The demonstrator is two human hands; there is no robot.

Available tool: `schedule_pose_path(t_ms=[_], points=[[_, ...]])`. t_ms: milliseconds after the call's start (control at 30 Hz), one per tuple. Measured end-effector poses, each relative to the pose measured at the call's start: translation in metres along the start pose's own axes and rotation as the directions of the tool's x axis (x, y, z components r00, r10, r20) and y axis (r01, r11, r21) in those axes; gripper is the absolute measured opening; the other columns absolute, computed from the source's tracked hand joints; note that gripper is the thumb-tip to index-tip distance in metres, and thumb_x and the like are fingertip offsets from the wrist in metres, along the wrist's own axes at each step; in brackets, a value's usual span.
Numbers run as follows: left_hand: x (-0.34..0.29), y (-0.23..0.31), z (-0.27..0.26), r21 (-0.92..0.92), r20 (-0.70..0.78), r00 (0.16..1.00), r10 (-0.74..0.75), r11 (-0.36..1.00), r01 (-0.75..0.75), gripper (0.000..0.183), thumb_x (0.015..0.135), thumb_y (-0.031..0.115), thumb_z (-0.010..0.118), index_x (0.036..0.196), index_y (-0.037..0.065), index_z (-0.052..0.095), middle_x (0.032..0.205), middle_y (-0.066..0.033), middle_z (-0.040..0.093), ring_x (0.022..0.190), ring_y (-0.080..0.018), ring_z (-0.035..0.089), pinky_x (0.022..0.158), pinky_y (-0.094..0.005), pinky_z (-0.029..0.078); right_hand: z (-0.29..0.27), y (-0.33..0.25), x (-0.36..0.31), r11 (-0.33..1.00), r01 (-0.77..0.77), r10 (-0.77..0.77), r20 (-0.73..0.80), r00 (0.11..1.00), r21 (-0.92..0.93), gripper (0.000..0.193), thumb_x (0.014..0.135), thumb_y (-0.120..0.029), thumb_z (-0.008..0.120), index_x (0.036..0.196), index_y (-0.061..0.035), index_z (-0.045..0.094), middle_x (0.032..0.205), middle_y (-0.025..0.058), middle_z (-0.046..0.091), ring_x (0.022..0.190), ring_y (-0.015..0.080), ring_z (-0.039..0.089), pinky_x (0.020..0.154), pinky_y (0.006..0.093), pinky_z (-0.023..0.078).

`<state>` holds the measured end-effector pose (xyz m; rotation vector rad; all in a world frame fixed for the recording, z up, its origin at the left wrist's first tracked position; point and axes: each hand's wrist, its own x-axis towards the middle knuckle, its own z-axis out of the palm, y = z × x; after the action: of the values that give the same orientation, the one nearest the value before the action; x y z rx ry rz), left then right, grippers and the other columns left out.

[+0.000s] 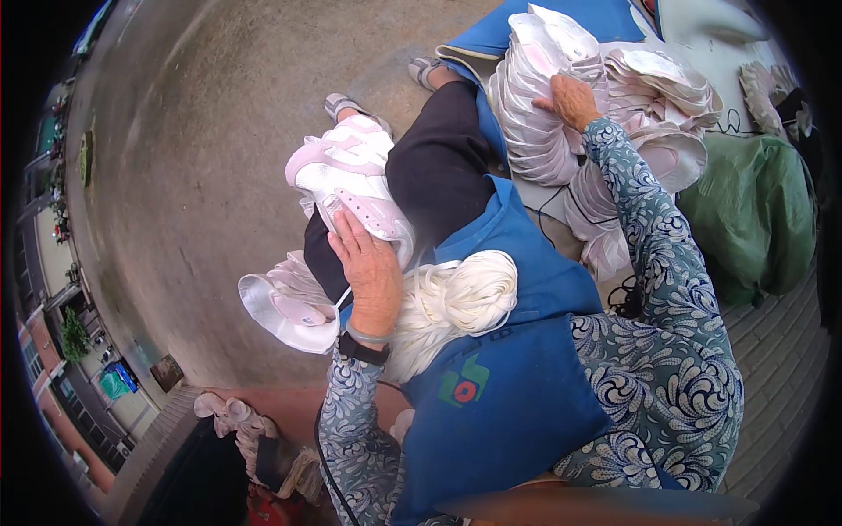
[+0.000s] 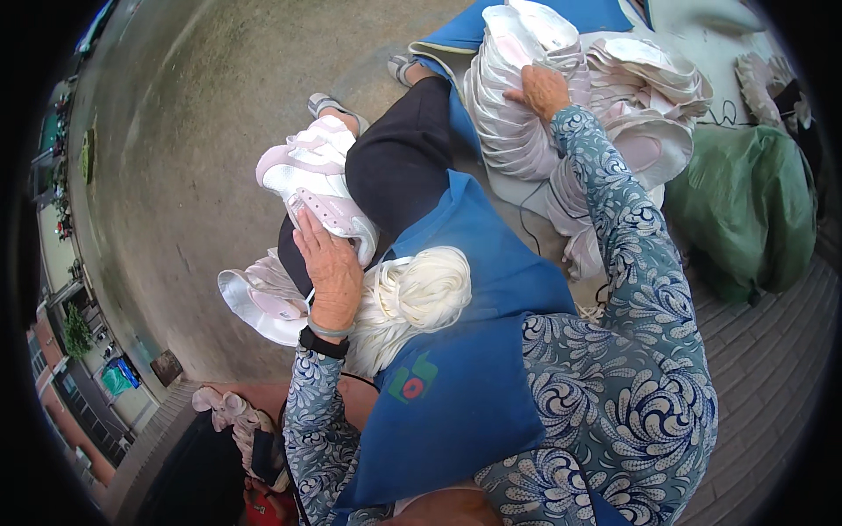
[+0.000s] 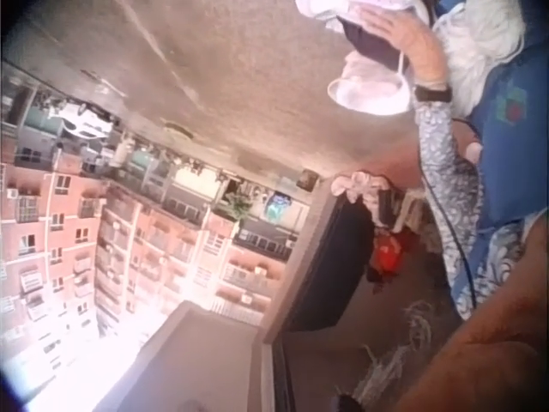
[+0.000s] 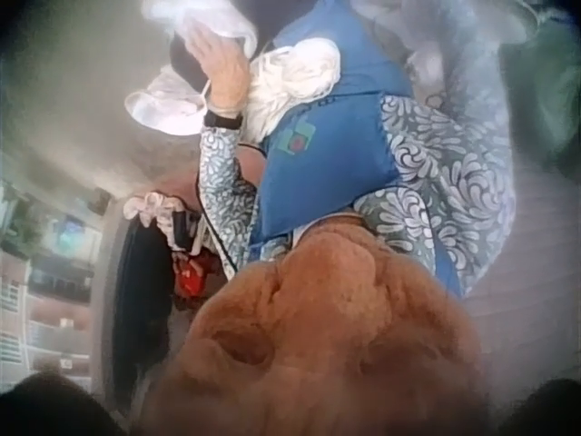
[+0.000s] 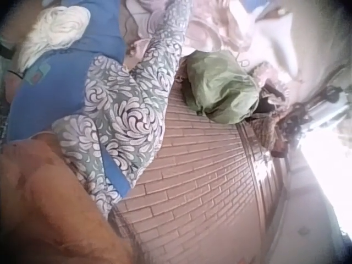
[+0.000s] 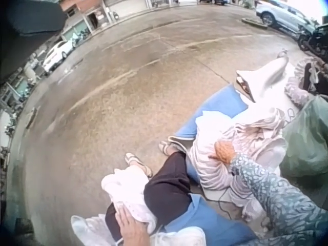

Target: The recorder is threading laces through a white and pink shoe upper.

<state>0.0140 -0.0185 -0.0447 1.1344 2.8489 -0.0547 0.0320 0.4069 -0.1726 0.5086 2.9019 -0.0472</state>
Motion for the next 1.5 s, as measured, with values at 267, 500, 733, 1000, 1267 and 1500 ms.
schedule_pose_path(t_ms=[267,500,733,1000,1267,1500], points=[[0.003,0.0,0.01,0.036,-0.114,0.994,0.003,0.999,0.001,0.028,0.077,0.007,0.054,0.093,-0.015,0.059,0.137,-0.0327,0.028,0.129,-0.0473,0.027,0.103,-0.0577,0.026,0.015,-0.038,0.019,0.998,-0.055,0.055,0.046,0.997,-0.006,0.041,0.079,-0.041,0.063,0.099,-0.0059,0.056,0.098,0.0147,0.063,0.094,0.0302,0.061,0.079,0.046,0.044],[-0.007,-0.018,0.012,-0.275,-0.12,0.991,-0.066,0.961,0.031,0.057,0.077,0.004,0.055,0.13,-0.004,0.037,0.141,-0.0218,0.03,0.131,-0.0409,0.028,0.104,-0.0555,0.023,-0.06,-0.057,0.001,0.799,-0.07,0.052,0.048,0.998,0.598,0.036,0.083,-0.027,0.059,0.105,0.0014,0.061,0.087,0.0166,0.065,0.077,0.026,0.064,0.071,0.032,0.05],[-0.019,-0.027,0.024,-0.151,-0.112,0.982,-0.154,0.979,0.136,0.063,0.077,0.006,0.055,0.135,0.003,0.032,0.14,-0.0171,0.032,0.129,-0.0396,0.032,0.102,-0.0631,0.017,-0.159,-0.201,-0.064,0.437,0.52,-0.701,-0.084,0.708,0.735,0.029,0.083,-0.017,0.065,0.104,0.0008,0.058,0.082,0.0106,0.06,0.076,0.0195,0.061,0.068,0.0289,0.05],[-0.015,-0.029,0.04,-0.288,-0.187,0.974,-0.125,0.955,0.067,0.058,0.082,0.003,0.047,0.137,0.001,0.028,0.142,-0.0176,0.03,0.121,-0.0405,0.041,0.095,-0.0472,0.039,-0.109,-0.265,-0.069,0.59,0.693,-0.746,-0.047,0.664,0.414,0.043,0.072,-0.015,0.069,0.098,0.0048,0.042,0.086,0.0247,0.054,0.08,0.0386,0.058,0.069,0.0408,0.048],[-0.024,-0.037,0.037,-0.35,-0.182,0.95,-0.255,0.919,0.18,0.069,0.069,0.005,0.067,0.131,0.003,0.035,0.13,-0.021,0.04,0.113,-0.0368,0.046,0.094,-0.0441,0.038,-0.093,-0.249,-0.077,0.605,0.678,-0.717,-0.085,0.692,0.417,0.033,0.073,-0.011,0.064,0.096,0.0054,0.047,0.083,0.0235,0.056,0.073,0.0366,0.059,0.065,0.0395,0.049],[-0.033,-0.039,0.038,-0.637,-0.106,0.951,-0.292,0.754,0.161,0.023,0.076,0.011,0.064,0.095,-0.001,0.056,0.095,-0.0196,0.06,0.085,-0.0342,0.06,0.072,-0.0399,0.047,-0.098,-0.252,-0.073,0.601,0.686,-0.734,-0.056,0.677,0.411,0.033,0.071,-0.012,0.064,0.089,0.007,0.045,0.079,0.0272,0.056,0.075,0.0418,0.058,0.067,0.0439,0.048]])
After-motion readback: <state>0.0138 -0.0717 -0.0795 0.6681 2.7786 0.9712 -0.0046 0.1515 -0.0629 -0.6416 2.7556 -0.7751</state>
